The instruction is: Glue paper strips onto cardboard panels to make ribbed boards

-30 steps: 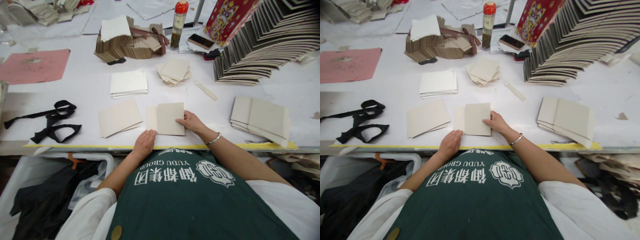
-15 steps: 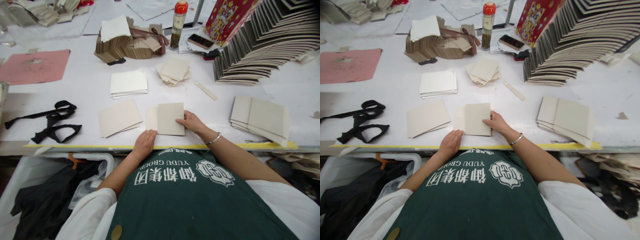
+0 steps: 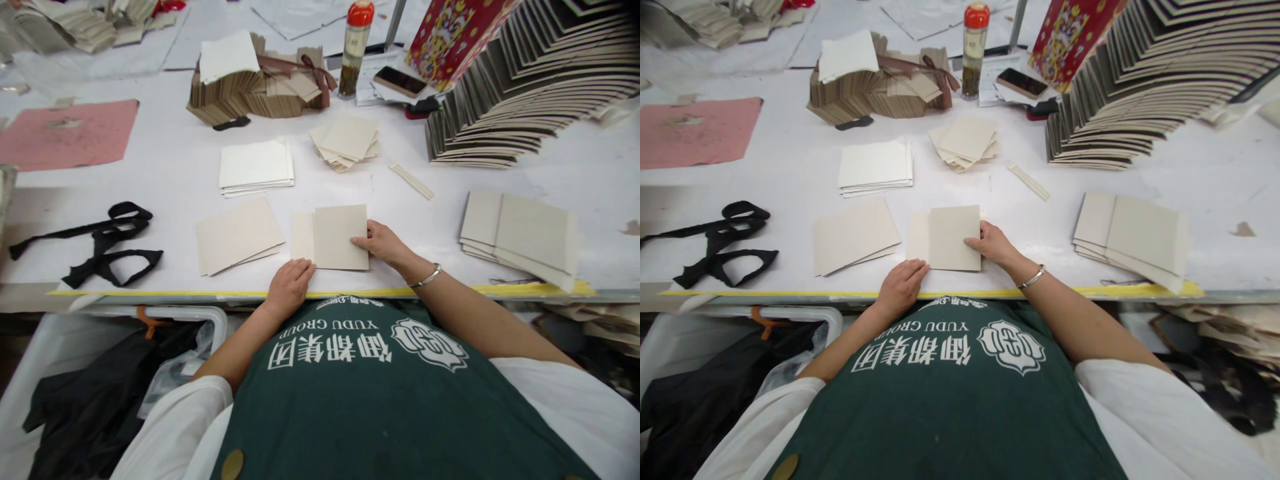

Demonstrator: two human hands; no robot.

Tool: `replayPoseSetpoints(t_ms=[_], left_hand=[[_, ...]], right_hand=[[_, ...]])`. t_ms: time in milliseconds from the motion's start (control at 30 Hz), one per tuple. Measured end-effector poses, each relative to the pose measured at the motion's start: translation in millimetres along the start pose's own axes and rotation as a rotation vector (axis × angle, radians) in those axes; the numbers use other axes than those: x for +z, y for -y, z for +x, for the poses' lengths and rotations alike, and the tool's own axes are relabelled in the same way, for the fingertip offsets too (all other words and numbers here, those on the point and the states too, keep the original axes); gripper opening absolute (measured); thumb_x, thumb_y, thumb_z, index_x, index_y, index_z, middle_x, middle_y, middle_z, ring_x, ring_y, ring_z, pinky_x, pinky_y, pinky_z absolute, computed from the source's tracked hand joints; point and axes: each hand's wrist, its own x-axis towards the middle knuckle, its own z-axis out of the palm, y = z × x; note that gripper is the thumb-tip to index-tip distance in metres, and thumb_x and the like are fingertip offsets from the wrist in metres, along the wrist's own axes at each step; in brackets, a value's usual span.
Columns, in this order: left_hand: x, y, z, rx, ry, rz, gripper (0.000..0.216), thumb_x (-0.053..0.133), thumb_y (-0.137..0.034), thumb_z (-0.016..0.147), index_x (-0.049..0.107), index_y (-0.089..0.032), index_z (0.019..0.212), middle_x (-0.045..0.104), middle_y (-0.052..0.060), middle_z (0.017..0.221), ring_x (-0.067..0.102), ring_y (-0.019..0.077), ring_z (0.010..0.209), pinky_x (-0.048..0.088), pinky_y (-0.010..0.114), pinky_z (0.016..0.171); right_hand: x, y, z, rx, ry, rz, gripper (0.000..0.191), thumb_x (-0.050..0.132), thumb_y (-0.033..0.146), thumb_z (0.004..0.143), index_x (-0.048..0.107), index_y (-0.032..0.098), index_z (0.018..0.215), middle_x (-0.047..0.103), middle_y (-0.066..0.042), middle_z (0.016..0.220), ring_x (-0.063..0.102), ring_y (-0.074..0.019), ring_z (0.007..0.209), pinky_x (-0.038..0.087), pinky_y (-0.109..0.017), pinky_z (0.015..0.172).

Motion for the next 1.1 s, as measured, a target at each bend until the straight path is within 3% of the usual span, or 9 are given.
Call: replayPoseSetpoints(t_ms=[333, 667, 800, 967, 1100], left_hand=[[-10.2, 3.5, 11.5, 0.049, 0.061, 0.019, 0.027, 0.039, -0.022, 0.085, 0.057, -0.017, 0.105, 0.059, 0.01, 0.106, 0.051, 0.0212, 0.098, 0.043, 0.037, 0.084], [-3.5, 3.9, 43.1, 0.03, 0.046, 0.081, 0.027, 0.043, -0.035, 0.085, 0.055, -0.017, 0.068, 0.058, 0.005, 0.075, 0.048, 0.0174, 0.072, 0.038, 0.03, 0.067], [-3.5, 4.5, 47.2, 0.069, 0.054, 0.101, 0.027, 0.043, -0.036, 0.085, 0.053, -0.018, 0.068, 0.057, 0.005, 0.074, 0.046, 0.0172, 0.071, 0.037, 0.029, 0.066], [-4.0, 5.1, 46.8, 0.095, 0.049, 0.094, 0.025, 0.042, -0.034, 0.086, 0.053, -0.018, 0.07, 0.057, 0.005, 0.075, 0.046, 0.017, 0.071, 0.037, 0.028, 0.067], [-1.2, 5.3, 45.7, 0.082, 0.035, 0.091, 0.024, 0.043, -0.034, 0.086, 0.054, -0.018, 0.072, 0.058, 0.005, 0.077, 0.047, 0.0173, 0.073, 0.038, 0.029, 0.068]], right_hand=[[-1.3, -0.4, 5.0, 0.01, -0.038, -0.13, 0.029, 0.06, 0.027, 0.067, 0.054, 0.014, 0.093, 0.065, -0.006, 0.089, 0.059, -0.0179, 0.079, 0.047, -0.031, 0.07], [-2.2, 9.3, 4.0, -0.025, -0.064, -0.206, 0.031, 0.059, 0.022, 0.067, 0.054, 0.011, 0.096, 0.064, -0.008, 0.093, 0.057, -0.0174, 0.082, 0.045, -0.029, 0.071], [-6.7, 12.0, 2.1, -0.07, -0.056, -0.295, 0.031, 0.058, 0.023, 0.068, 0.053, 0.012, 0.097, 0.063, -0.007, 0.095, 0.057, -0.0163, 0.08, 0.043, -0.026, 0.068], [-20.0, 20.0, 0.2, -0.105, -0.043, -0.549, 0.026, 0.059, 0.03, 0.067, 0.051, 0.015, 0.087, 0.062, -0.004, 0.08, 0.054, -0.015, 0.066, 0.037, -0.023, 0.056], [-24.6, 19.9, 2.3, -0.097, -0.026, -0.587, 0.021, 0.059, 0.027, 0.066, 0.049, 0.017, 0.081, 0.06, -0.001, 0.075, 0.052, -0.0132, 0.063, 0.034, -0.022, 0.054]])
